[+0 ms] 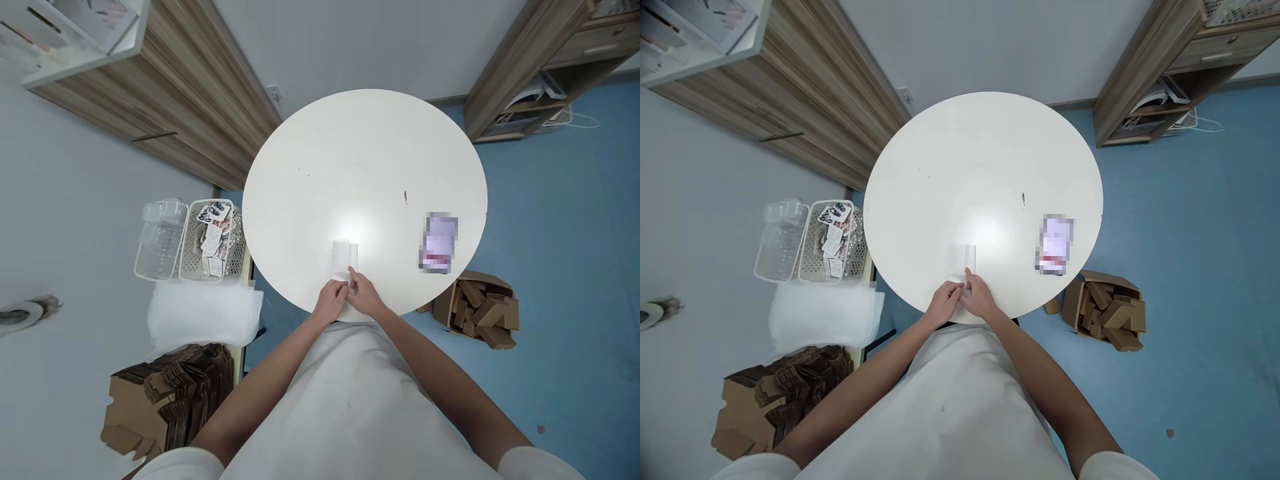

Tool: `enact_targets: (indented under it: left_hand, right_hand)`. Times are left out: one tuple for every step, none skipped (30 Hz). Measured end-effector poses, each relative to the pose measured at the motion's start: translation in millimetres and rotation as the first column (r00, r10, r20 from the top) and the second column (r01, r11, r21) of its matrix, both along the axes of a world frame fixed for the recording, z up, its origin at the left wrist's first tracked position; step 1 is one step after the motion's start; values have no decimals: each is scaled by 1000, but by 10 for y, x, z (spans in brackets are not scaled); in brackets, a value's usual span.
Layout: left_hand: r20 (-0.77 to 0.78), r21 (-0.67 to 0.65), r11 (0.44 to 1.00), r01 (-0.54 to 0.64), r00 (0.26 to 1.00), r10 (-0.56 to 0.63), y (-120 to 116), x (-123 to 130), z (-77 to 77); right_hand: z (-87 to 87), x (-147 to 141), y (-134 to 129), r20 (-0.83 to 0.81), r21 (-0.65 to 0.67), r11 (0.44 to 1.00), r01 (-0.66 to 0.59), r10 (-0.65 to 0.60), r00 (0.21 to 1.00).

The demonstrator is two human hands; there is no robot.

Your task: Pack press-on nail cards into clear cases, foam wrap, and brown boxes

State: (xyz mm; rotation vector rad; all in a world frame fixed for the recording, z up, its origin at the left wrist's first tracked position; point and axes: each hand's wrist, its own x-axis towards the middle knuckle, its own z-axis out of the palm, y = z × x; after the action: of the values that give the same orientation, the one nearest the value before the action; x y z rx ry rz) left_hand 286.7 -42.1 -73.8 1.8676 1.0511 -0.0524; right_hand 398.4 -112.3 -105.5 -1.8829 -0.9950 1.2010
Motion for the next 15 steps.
enact_targets:
  left_hand:
    - [11,-17,1000,-14,1000,14,-2,-16,6]
    - [17,-34,999,-30,999,31,-4,-31,9]
    - [22,-50,998,-41,999,42,-5,-47,8]
    - [27,-63,997,-44,999,46,-5,-64,4]
    - [32,-68,997,-37,999,39,-4,-82,-2]
    - [39,-58,998,-21,999,24,-1,-100,-10]
    - [48,-27,1000,5,999,-4,6,-118,-18]
    - [59,28,999,41,997,-43,16,-134,-28]
    - [67,103,991,86,993,-93,31,-147,-38]
    - [67,188,973,136,986,-151,50,-156,-48]
    - [59,268,944,191,975,-214,73,-161,-59]
    - [41,331,911,247,960,-276,98,-162,-69]
    - [18,373,877,302,943,-332,123,-161,-80]
    - [-8,397,848,352,925,-380,147,-160,-89]
    - [-32,410,823,394,908,-418,167,-159,-98]
  right_hand:
    - [-4,3,0,-13,8,1000,18,-17,1000]
    - [-13,2,0,-14,16,999,31,-31,999]
    - [-28,-3,-2,-5,24,999,39,-39,999]
    - [-46,-11,-6,11,31,999,41,-42,999]
    - [-68,-20,-12,31,37,999,38,-39,999]
    - [-91,-28,-19,52,42,999,34,-36,998]
    - [-114,-35,-27,68,46,998,30,-33,997]
    - [-135,-40,-35,78,50,998,27,-31,996]
    - [-153,-44,-44,84,55,998,23,-28,996]
    - [-166,-47,-53,89,63,998,17,-23,996]
    - [-174,-50,-62,96,71,997,9,-16,995]
    - [-176,-55,-72,105,79,997,2,-10,994]
    - [-172,-63,-82,121,86,996,-2,-9,993]
    - [-161,-73,-94,154,91,996,-2,-13,988]
    - [-145,-85,-106,208,96,995,-2,-18,978]
